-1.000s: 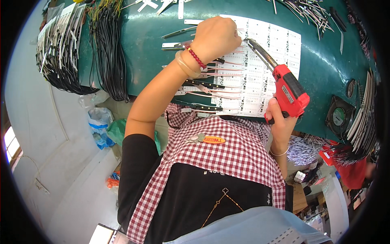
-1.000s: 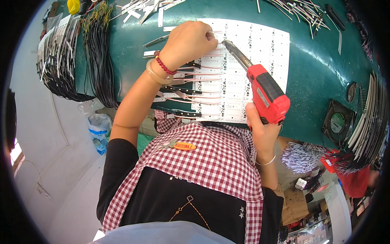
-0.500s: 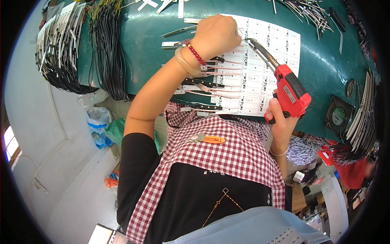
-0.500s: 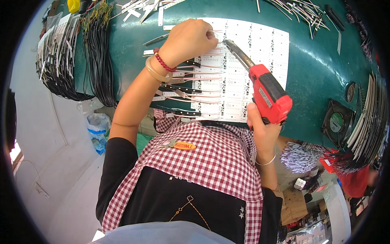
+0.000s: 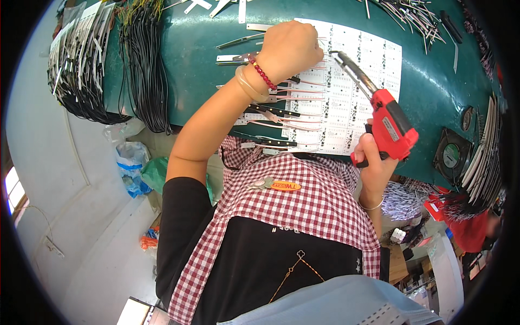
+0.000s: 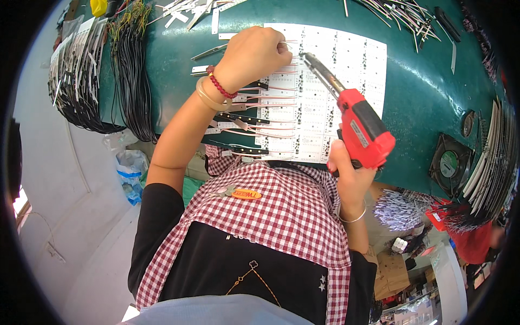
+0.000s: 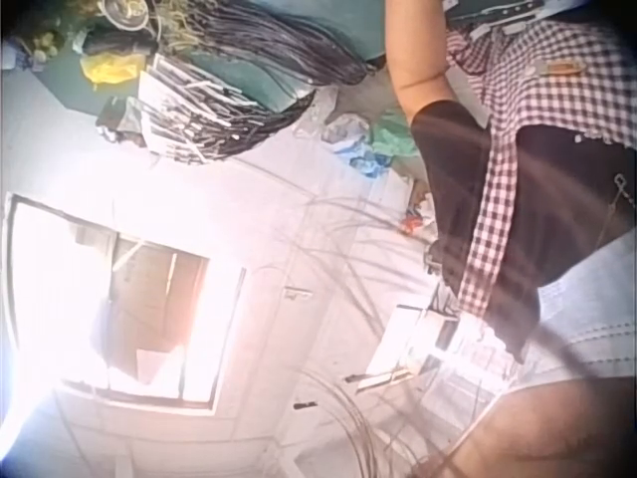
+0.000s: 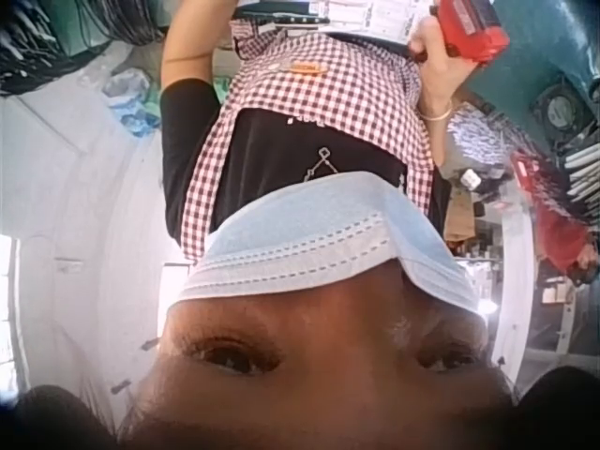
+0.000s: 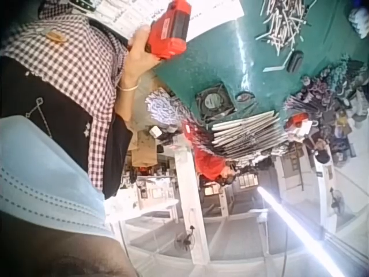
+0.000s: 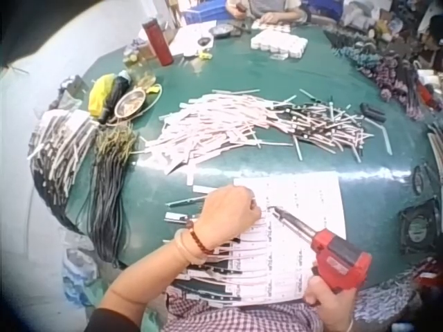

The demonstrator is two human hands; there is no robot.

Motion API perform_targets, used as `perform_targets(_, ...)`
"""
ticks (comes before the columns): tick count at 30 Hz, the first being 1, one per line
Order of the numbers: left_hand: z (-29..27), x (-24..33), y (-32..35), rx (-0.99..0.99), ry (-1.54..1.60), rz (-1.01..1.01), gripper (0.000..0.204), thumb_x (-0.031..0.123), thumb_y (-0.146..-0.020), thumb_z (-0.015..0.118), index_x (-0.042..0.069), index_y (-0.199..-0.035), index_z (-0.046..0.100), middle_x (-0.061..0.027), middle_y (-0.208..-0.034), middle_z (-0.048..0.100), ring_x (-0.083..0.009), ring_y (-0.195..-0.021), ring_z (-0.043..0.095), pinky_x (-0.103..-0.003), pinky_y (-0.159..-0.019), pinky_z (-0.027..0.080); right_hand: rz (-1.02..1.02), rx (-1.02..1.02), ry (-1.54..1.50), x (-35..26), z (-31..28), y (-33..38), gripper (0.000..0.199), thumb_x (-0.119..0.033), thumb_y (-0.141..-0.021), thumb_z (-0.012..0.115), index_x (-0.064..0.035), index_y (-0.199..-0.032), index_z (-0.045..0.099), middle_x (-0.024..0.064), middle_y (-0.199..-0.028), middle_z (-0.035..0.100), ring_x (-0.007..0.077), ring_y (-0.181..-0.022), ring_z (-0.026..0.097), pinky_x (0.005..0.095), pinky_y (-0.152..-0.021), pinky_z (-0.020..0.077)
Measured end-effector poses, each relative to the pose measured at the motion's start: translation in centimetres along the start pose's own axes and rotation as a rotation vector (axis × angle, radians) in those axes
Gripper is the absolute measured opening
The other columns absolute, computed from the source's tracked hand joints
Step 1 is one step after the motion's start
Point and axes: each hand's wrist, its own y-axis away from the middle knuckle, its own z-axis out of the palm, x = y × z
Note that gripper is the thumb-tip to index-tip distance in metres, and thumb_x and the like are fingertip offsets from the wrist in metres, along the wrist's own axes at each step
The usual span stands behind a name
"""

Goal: Soldering individual wires onto a sheet of LED strips at a workbench.

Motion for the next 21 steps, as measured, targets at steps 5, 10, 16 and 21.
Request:
perform_targets(5, -0.2, 0.1, 0.0, -0.036, -0.019, -0.009, 0.017, 0.020, -0.070, 0.060, 0.005, -0.066, 0.066, -0.0150, -0.062, 0.061, -0.0323, -0.059, 0.060, -0.039, -0.057, 0.048, -0.059, 0.045, -0.100, -0.5, -1.1, 0.1, 0.027, -0.001, -0.085, 0.049, 0.0058, -0.111, 0.046, 0.0046, -0.059, 0.046, 0.0093, -0.046, 0.040, 0.0248, -0.045, 0.0350)
perform_targets(10, 0.0, 0.4, -0.1, -0.031, -0.032, -0.001, 0.017, 0.020, -0.070, 0.059, 0.004, -0.066, 0.065, -0.0143, -0.062, 0.061, -0.0321, -0.059, 0.059, -0.038, -0.057, 0.048, -0.069, 0.024, -0.154, 0.0, -2.2, 0.1, 0.028, -0.001, -0.086, 0.049, 0.0051, -0.112, 0.046, 0.0054, -0.062, 0.048, 0.0099, -0.047, 0.042, 0.0247, -0.045, 0.0355)
perform_targets(16, -0.2, -0.1, 0.0, -0.032, -0.030, 0.035, 0.017, 0.019, -0.073, 0.057, 0.003, -0.071, 0.065, -0.0131, -0.063, 0.062, -0.0314, -0.059, 0.059, -0.038, -0.057, 0.048, -0.027, 0.021, -0.194, 0.6, -2.8, 0.3, 0.029, -0.001, -0.086, 0.050, 0.0050, -0.114, 0.046, 0.0052, -0.063, 0.048, 0.0093, -0.047, 0.042, 0.0239, -0.045, 0.0353)
perform_targets(21, -0.2, 0.0, 0.0, -0.032, -0.039, 0.024, 0.019, 0.020, -0.073, 0.058, 0.003, -0.072, 0.065, -0.0131, -0.064, 0.062, -0.0313, -0.059, 0.059, -0.037, -0.056, 0.047, -0.009, 0.013, -0.226, 0.9, -3.1, 0.0, 0.028, -0.001, -0.086, 0.050, 0.0049, -0.113, 0.047, 0.0045, -0.062, 0.048, 0.0086, -0.047, 0.042, 0.0234, -0.045, 0.0351)
